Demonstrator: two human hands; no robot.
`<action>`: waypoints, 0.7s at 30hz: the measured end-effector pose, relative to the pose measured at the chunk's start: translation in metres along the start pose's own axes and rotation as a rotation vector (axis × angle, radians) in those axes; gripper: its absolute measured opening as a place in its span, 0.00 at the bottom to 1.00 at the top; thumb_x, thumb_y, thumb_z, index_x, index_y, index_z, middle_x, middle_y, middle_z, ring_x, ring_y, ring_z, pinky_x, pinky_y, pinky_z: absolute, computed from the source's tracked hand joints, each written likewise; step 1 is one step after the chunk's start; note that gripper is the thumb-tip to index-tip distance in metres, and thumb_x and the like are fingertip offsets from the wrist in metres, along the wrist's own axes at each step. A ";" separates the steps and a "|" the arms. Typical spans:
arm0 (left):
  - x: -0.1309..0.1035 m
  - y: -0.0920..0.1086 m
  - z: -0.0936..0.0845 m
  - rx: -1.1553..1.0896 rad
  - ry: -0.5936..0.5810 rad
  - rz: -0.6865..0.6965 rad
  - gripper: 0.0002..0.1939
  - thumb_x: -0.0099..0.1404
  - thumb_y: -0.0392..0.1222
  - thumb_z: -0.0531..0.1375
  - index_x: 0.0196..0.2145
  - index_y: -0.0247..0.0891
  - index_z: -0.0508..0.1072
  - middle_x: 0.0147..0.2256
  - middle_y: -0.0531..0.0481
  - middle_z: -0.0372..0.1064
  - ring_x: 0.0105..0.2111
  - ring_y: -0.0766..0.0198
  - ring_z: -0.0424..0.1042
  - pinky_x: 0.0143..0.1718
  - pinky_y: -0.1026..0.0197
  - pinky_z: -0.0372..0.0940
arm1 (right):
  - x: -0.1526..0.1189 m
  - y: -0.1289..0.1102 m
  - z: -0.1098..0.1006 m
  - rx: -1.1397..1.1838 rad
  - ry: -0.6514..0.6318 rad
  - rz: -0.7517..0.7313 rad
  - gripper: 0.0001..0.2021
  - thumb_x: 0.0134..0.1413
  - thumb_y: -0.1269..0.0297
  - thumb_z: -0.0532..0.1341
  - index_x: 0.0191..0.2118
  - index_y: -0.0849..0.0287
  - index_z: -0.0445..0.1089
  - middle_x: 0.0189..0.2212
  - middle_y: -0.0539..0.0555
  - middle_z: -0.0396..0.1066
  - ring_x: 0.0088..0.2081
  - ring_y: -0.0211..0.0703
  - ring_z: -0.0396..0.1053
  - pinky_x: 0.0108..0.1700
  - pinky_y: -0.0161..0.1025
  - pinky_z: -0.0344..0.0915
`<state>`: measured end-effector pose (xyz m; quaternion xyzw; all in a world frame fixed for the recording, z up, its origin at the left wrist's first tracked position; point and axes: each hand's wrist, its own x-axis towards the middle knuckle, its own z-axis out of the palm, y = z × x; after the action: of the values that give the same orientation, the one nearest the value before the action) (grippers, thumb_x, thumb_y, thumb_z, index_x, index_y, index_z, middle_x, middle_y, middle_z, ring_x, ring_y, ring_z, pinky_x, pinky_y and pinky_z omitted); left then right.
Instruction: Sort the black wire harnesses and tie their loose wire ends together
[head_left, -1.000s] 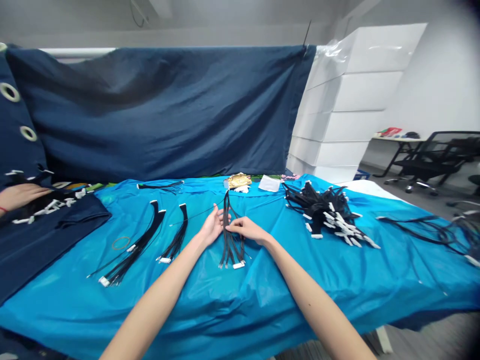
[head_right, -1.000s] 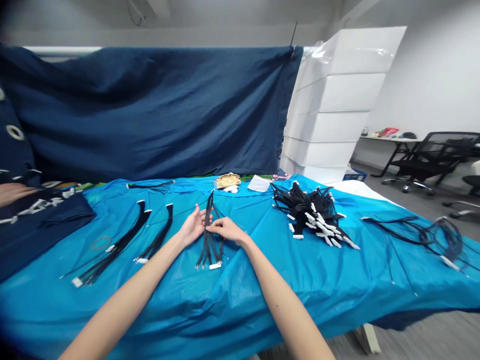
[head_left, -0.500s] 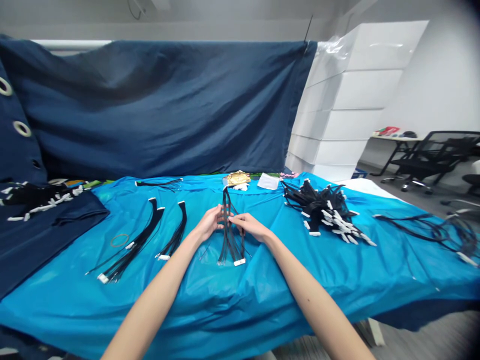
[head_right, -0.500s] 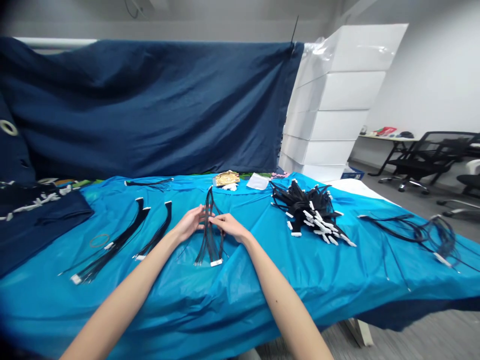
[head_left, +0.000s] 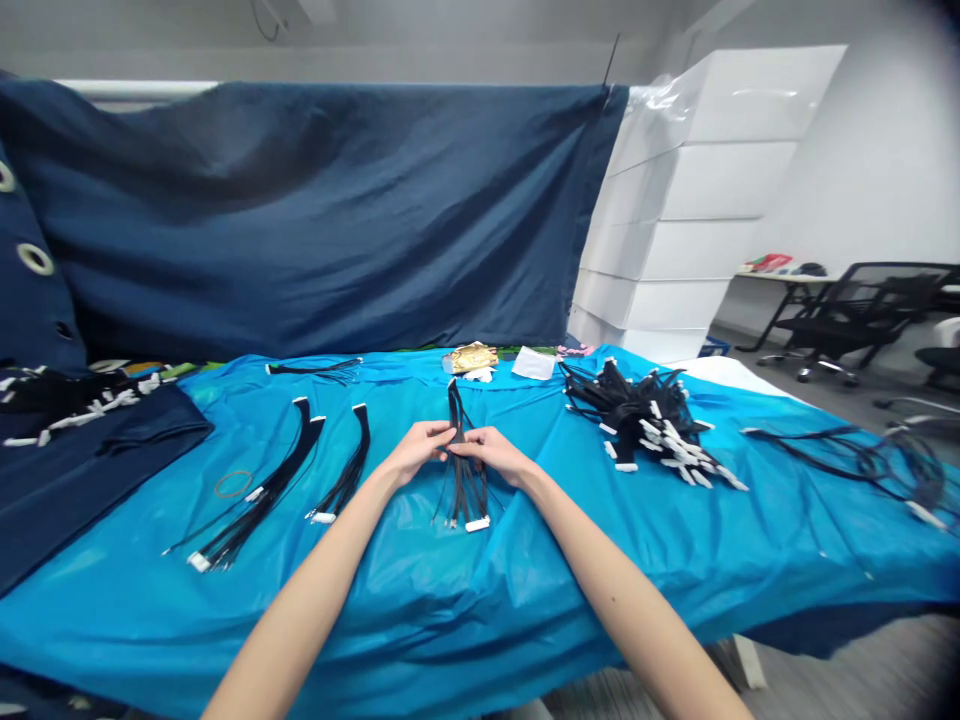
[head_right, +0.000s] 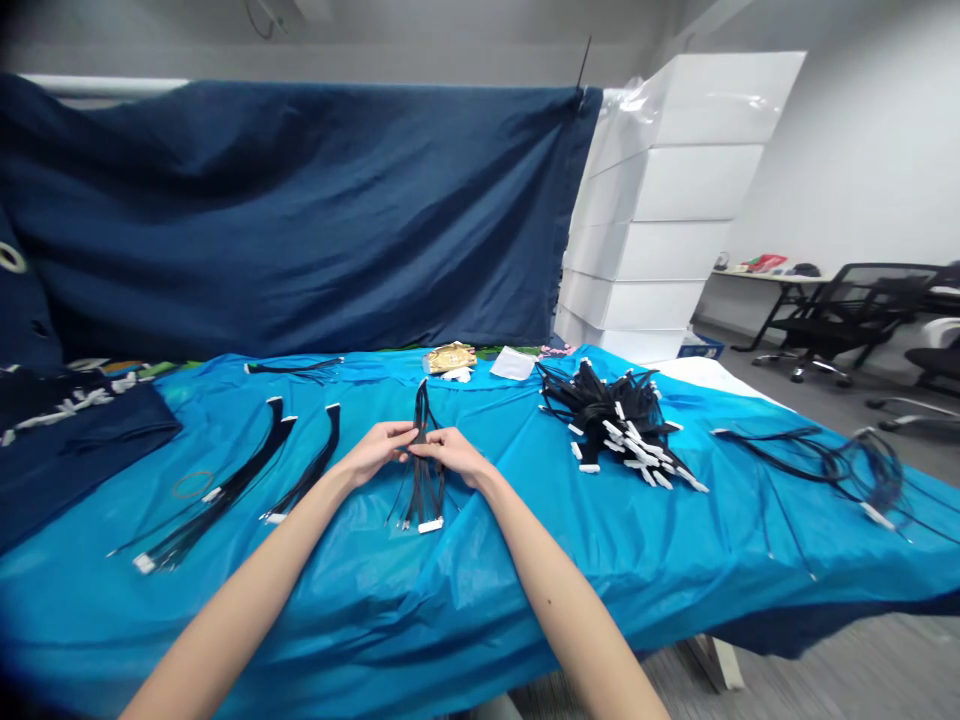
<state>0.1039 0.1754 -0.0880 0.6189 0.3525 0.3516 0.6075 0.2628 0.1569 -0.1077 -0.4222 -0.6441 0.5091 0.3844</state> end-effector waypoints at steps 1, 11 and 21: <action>0.001 -0.001 -0.001 -0.005 0.029 -0.009 0.19 0.50 0.49 0.64 0.34 0.30 0.73 0.29 0.48 0.65 0.24 0.72 0.61 0.24 0.68 0.55 | 0.000 -0.001 0.000 0.014 -0.011 0.000 0.19 0.40 0.49 0.62 0.25 0.64 0.65 0.19 0.46 0.57 0.21 0.28 0.52 0.23 0.30 0.47; 0.002 0.002 -0.008 -0.072 0.201 -0.078 0.17 0.46 0.43 0.66 0.31 0.29 0.72 0.28 0.48 0.66 0.24 0.72 0.64 0.26 0.68 0.59 | 0.000 0.000 -0.003 0.022 -0.065 -0.022 0.21 0.44 0.46 0.60 0.24 0.62 0.58 0.18 0.45 0.54 0.20 0.28 0.54 0.23 0.29 0.50; -0.001 0.004 -0.007 0.113 0.198 -0.082 0.18 0.52 0.52 0.61 0.27 0.32 0.65 0.26 0.47 0.67 0.22 0.68 0.66 0.24 0.65 0.62 | -0.001 0.002 -0.005 -0.039 -0.093 -0.046 0.23 0.45 0.43 0.58 0.23 0.62 0.56 0.17 0.46 0.58 0.20 0.32 0.61 0.23 0.30 0.55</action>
<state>0.0977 0.1777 -0.0844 0.5995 0.4551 0.3653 0.5478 0.2677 0.1580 -0.1092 -0.3907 -0.6806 0.5066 0.3571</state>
